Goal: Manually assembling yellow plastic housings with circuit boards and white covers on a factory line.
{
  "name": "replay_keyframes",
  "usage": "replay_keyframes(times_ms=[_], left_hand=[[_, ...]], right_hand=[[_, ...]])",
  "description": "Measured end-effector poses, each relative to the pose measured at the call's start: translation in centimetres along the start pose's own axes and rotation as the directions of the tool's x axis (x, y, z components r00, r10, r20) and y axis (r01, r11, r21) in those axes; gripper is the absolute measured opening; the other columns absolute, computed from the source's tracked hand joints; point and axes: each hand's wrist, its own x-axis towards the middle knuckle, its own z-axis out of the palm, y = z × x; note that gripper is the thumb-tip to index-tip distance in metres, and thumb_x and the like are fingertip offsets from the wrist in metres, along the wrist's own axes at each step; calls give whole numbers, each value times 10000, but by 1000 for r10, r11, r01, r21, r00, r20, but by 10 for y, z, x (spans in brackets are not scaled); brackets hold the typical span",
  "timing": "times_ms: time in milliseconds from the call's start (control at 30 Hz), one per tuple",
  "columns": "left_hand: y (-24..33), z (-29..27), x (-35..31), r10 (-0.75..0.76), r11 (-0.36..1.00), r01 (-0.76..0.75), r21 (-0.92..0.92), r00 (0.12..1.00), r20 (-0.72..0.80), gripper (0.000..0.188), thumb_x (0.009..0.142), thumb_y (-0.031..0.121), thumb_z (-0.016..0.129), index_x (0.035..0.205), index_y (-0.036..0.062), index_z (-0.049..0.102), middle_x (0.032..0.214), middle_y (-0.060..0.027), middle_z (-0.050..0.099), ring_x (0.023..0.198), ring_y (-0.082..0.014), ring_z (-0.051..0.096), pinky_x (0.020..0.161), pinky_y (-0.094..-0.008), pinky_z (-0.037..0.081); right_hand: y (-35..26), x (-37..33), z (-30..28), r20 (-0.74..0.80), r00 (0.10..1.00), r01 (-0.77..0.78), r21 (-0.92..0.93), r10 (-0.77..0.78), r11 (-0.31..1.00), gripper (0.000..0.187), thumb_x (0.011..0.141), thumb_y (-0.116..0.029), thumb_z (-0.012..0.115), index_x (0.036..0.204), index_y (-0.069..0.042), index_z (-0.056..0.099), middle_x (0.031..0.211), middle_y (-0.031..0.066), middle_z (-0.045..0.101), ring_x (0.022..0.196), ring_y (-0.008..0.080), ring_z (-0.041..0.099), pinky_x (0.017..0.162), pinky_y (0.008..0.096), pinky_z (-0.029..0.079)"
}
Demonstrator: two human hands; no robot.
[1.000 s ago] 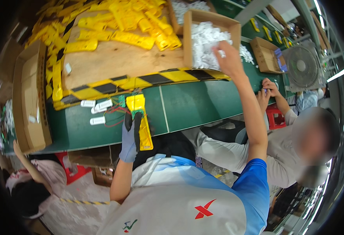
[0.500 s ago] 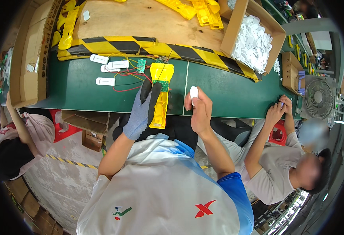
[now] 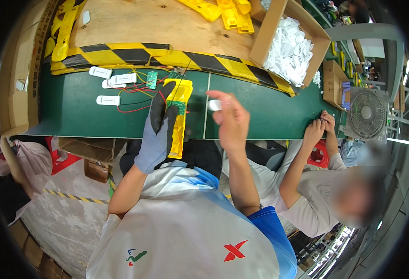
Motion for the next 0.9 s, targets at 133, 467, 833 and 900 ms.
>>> replay_keyframes(times_ms=[133, 467, 833, 900], left_hand=[[-9, -5, 2, 50, 994, -52, 96, 999, 16, 296, 975, 96, 479, 1268, 66, 498, 924, -63, 584, 677, -104, 593, 570, -253, 510], [-18, -5, 11, 346, 860, -308, 406, 938, -21, 214, 905, 17, 514, 1115, -2, 555, 918, -141, 599, 809, -218, 602, 736, -330, 481], [-23, -5, 10, 378, 838, -338, 428, 926, -9, 192, 893, 23, 542, 1080, 11, 585, 913, -157, 603, 824, -251, 613, 755, -337, 486], [-21, -4, 9, 356, 860, -317, 399, 934, -23, 192, 888, 15, 548, 1075, 12, 589, 917, -155, 603, 812, -251, 614, 756, -338, 489]], right_hand=[[4, -13, 12, 134, 989, -68, 72, 58, 995, 220, 951, -143, 618, 1083, 27, 665, 789, 2, 604, 608, 29, 468, 542, 179, 364], [17, -16, 7, 195, 981, 72, -365, 1, 928, 142, 874, -108, 713, 953, 7, 687, 810, 59, 697, 649, 50, 610, 551, 186, 452], [7, -15, 10, 236, 966, -29, -313, 107, 949, 126, 888, -121, 700, 909, -5, 656, 767, 42, 659, 601, 48, 571, 526, 187, 436], [11, -14, 10, 233, 963, -67, -276, 135, 959, 127, 890, -119, 698, 906, -3, 651, 769, 35, 654, 608, 45, 562, 527, 188, 433]])
